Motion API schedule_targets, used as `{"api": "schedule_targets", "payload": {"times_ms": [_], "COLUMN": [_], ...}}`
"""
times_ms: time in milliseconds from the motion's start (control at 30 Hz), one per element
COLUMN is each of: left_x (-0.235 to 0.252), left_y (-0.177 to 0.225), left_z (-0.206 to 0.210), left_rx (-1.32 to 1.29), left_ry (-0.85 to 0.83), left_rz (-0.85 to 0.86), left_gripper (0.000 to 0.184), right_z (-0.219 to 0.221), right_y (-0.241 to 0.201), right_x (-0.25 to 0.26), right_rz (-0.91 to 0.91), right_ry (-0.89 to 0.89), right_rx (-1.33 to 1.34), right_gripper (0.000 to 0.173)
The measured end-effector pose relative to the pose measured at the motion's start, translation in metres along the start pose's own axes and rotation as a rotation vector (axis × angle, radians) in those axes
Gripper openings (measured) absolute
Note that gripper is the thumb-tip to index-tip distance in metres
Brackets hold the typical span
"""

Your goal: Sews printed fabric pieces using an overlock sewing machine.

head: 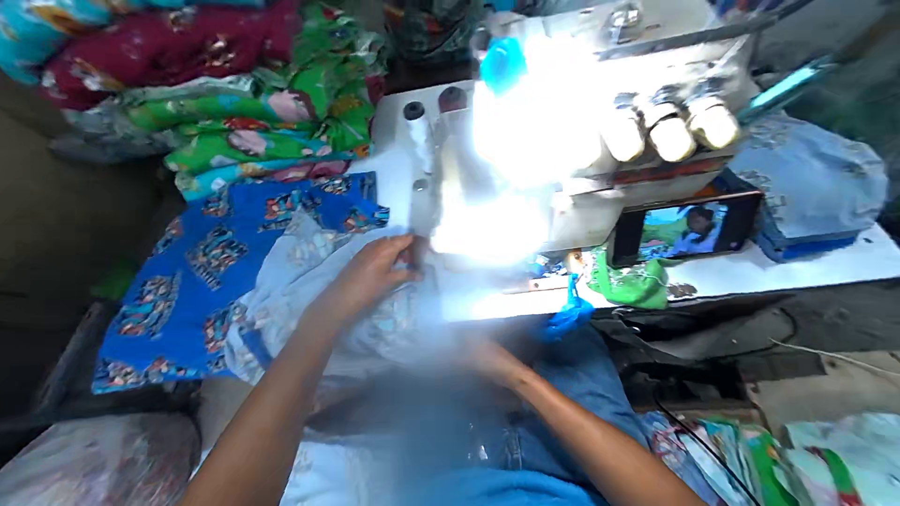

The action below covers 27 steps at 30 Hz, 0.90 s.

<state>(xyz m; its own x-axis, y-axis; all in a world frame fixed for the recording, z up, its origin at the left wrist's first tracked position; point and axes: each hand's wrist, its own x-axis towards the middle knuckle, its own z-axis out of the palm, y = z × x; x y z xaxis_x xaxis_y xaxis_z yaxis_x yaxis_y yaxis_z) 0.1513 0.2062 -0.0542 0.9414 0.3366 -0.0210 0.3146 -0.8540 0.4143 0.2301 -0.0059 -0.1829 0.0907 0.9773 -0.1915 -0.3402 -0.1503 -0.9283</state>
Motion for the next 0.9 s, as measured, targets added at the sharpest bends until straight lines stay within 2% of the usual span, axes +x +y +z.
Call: {"api": "schedule_targets", "payload": {"times_ms": [100, 200, 300, 400, 533, 667, 800, 900], "left_x": [-0.009, -0.02, -0.045, -0.094, -0.166, -0.206, -0.193, -0.184], "left_y": [0.001, -0.006, -0.002, 0.018, 0.035, 0.063, 0.081, 0.078], "left_z": [-0.001, -0.002, -0.021, -0.048, -0.078, -0.086, -0.077, -0.062], "left_rx": [0.007, 0.066, 0.003, -0.141, -0.222, -0.31, -0.101, -0.089], "left_ry": [-0.016, 0.069, 0.218, 0.464, 0.663, 0.64, 0.594, 0.689], "left_rz": [0.048, 0.148, 0.179, 0.104, 0.17, 0.187, 0.112, 0.004], "left_gripper": [0.014, 0.004, 0.028, 0.036, 0.017, 0.014, 0.025, 0.028], "right_z": [0.003, 0.002, -0.004, -0.013, -0.021, -0.024, -0.026, -0.032], "right_y": [0.003, 0.0, -0.018, -0.044, -0.096, -0.139, -0.157, -0.157], "right_x": [-0.008, -0.021, -0.043, -0.06, -0.077, -0.088, -0.095, -0.094], "right_rz": [-0.154, -0.252, -0.295, -0.413, -0.538, -0.702, -0.695, -0.667], "right_ry": [-0.118, -0.116, -0.054, -0.018, 0.145, 0.366, 0.491, 0.497], "right_rx": [0.099, 0.113, 0.086, 0.008, -0.119, -0.253, -0.298, -0.3], "right_gripper": [0.023, 0.026, 0.02, 0.013, 0.013, 0.011, 0.009, 0.012]}}
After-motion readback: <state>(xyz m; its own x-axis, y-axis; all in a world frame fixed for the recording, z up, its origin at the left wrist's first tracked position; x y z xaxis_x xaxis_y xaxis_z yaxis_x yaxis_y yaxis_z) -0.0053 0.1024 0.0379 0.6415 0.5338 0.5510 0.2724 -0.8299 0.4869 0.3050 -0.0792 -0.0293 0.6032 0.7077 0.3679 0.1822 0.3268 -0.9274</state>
